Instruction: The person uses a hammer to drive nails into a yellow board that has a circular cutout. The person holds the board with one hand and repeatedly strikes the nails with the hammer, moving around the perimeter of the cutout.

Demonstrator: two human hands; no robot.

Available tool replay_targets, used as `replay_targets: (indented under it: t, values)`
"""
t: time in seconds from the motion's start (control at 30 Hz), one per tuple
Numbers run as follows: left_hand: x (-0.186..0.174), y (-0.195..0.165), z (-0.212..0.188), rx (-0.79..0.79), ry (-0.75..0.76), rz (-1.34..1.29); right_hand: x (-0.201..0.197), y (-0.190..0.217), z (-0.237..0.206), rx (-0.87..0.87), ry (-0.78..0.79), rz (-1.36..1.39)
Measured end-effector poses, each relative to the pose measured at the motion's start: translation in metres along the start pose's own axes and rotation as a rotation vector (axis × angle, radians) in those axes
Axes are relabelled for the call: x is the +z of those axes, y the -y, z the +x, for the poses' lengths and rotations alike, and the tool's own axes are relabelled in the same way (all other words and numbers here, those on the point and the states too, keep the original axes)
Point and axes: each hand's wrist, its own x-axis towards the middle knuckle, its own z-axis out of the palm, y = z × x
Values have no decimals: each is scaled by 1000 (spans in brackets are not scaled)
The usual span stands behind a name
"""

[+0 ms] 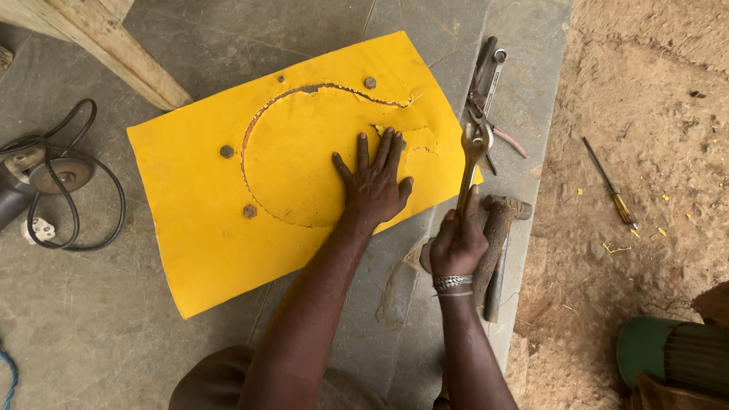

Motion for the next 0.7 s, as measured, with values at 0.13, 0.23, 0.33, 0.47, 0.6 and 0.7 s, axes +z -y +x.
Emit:
replay_targets:
  t: [0.13, 0.23, 0.33, 0.47, 0.6, 0.7]
  values:
    - [-4, -4, -3, -17, 67, -10, -6, 4, -2, -14, 384, -211]
    - [-8, -3, -3, -27, 66, -20, -9, 8, -2, -147, 178, -23]
    - [-12, -4, 0, -10, 94, -1, -8, 10, 0, 45, 379, -285]
    - [-17, -5, 2, -21, 153, 17, -5, 9, -2, 148, 219, -73]
    - [-23, -4, 1, -24, 273, -21, -6, 5, -5, 85, 476, -199]
    - [-29, -1, 3, -24, 344, -3, -8, 6, -7, -164, 155, 49]
